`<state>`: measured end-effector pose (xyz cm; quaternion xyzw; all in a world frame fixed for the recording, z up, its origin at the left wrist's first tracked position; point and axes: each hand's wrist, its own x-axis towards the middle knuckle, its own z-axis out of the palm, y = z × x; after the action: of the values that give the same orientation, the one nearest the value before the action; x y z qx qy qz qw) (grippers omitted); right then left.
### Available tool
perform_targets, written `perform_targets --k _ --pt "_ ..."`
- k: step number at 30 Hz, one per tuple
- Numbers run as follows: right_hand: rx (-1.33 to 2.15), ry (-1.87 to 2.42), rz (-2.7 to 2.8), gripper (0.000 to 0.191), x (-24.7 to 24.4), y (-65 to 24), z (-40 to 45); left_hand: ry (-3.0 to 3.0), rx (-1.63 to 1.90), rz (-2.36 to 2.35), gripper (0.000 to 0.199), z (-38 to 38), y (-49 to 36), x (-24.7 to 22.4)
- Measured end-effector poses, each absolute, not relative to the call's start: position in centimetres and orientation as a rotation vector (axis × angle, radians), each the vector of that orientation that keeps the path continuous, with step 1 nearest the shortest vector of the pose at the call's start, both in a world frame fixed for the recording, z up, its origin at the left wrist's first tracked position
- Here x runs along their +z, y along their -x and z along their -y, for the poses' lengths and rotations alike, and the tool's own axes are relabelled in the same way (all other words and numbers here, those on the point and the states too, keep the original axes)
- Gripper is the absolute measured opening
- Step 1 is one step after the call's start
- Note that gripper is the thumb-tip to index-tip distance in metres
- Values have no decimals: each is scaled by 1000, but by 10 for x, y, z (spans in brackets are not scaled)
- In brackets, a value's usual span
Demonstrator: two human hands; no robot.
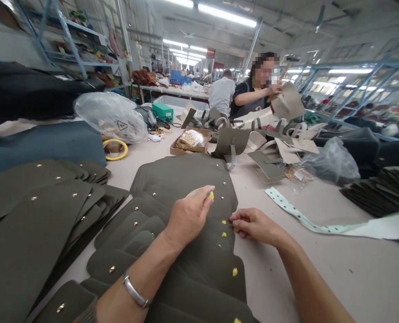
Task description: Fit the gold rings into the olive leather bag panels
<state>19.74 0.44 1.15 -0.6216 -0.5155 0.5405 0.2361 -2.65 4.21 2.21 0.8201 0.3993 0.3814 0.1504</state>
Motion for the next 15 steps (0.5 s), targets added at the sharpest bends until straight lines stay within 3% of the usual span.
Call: perform_targets --k 7,15 --pt "1513 1646 1400 31 10 -191 -1 -2661 606 -1145 33 -43 23 8" --pt "597 1708 1912 25 2 -179 -9 -2682 474 -1170 33 -45 21 6"
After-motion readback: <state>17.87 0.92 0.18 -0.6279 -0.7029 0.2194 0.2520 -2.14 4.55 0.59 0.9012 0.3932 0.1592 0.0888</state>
